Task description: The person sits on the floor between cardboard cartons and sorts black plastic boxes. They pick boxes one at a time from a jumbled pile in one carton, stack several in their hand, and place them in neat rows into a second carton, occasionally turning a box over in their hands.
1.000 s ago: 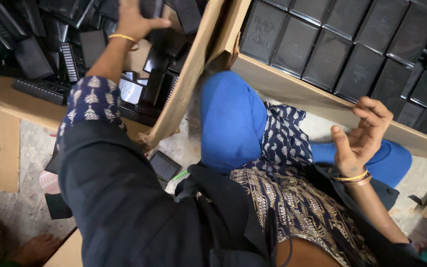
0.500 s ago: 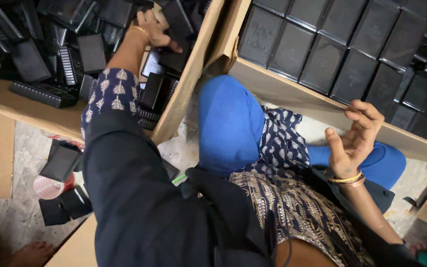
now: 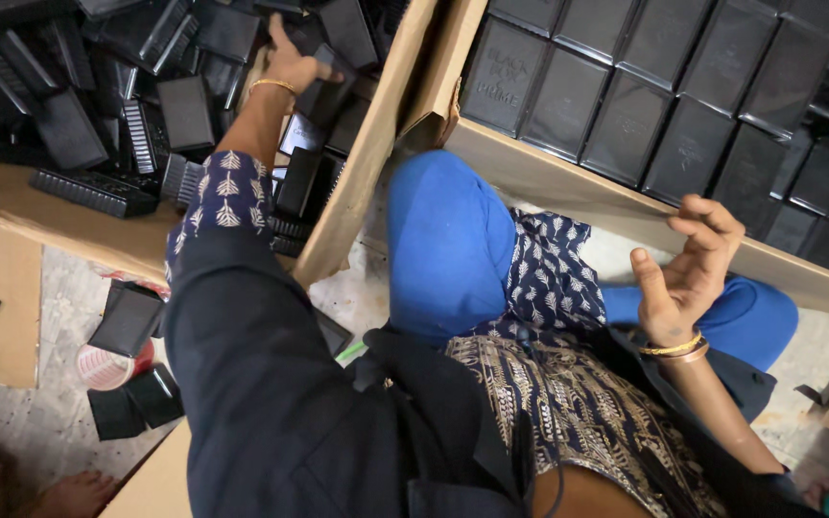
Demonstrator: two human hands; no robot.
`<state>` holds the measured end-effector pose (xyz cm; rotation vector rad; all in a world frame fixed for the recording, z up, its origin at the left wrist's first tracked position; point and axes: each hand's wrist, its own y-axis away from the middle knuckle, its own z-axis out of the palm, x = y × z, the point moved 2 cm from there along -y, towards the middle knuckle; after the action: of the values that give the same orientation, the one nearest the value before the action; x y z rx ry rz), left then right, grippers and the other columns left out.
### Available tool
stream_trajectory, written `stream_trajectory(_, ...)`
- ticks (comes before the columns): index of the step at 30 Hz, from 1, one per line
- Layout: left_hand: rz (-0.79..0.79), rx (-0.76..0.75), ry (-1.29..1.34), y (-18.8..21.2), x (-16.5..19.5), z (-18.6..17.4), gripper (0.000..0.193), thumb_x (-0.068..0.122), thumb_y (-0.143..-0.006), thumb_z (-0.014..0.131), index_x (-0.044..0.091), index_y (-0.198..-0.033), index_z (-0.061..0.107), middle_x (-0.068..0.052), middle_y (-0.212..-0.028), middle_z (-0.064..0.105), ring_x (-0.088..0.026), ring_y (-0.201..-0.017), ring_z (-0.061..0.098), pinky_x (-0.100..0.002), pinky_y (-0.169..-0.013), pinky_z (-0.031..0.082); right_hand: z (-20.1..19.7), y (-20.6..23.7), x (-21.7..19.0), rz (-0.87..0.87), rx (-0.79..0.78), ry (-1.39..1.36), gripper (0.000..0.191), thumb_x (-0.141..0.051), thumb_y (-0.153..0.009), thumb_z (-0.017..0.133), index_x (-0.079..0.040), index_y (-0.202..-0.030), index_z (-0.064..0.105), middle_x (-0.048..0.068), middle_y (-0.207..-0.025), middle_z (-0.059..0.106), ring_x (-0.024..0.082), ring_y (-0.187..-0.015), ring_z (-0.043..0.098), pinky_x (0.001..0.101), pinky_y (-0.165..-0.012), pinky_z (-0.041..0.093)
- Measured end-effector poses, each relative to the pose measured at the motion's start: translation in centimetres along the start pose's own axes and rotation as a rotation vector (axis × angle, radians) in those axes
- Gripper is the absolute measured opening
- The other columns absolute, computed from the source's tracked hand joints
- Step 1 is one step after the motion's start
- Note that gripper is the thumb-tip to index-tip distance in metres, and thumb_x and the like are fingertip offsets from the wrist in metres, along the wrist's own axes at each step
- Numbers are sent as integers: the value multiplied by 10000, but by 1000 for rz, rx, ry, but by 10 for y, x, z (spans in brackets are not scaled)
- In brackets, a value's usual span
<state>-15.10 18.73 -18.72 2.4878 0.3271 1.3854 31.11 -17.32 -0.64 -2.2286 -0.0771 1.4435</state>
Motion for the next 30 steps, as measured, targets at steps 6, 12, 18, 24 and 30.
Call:
stream_trajectory(6, 238, -2, 206, 0, 0, 4, 1123, 43, -509, 901, 10, -1403, 221, -193, -1342, 649, -352, -1216, 611, -392, -1021, 504, 0, -1, 1, 9, 0, -26, 410, -20, -984, 746, -49, -1350, 563, 86, -1457, 415, 198, -1350, 439, 336, -1155, 392)
stream_trajectory(12, -2, -213, -191, 7, 15, -36, 681, 357, -737, 924, -85, -1185, 665, -183, -1037, 720, -343, -1006, 721, -429, -902, 582, -4, -1, 6, 4, 19, -38, 416, -9, -974, 751, -47, -1344, 564, 85, -1455, 425, 196, -1335, 448, 325, -1148, 376)
stream_trajectory(18, -296, -357, -233, 36, -19, -35, 831, 516, -650, 862, 10, -1269, 637, -142, -1126, 706, -299, -1006, 683, -470, -861, 548, 0, -2, 10, 2, 11, -19, 364, 0, -988, 743, -29, -1299, 556, 86, -1467, 425, 197, -1357, 437, 318, -1185, 346)
stream_trajectory(24, -184, -303, -162, 31, -34, -9, 1146, 455, -580, 927, -45, -1428, 339, -182, -1211, 670, -310, -1035, 725, -420, -872, 608, 0, -3, 9, -2, 18, -64, 369, -13, -992, 745, -35, -1309, 557, 83, -1469, 420, 185, -1348, 445, 312, -1169, 365)
stream_trajectory(30, 16, -273, -476, 23, 7, -47, 848, 487, -690, 919, -63, -1282, 664, -216, -1180, 687, -315, -1067, 679, -376, -920, 539, -8, 0, 9, 12, 48, -29, 371, -4, -974, 741, -23, -1301, 567, 89, -1474, 429, 169, -1316, 446, 290, -1119, 362)
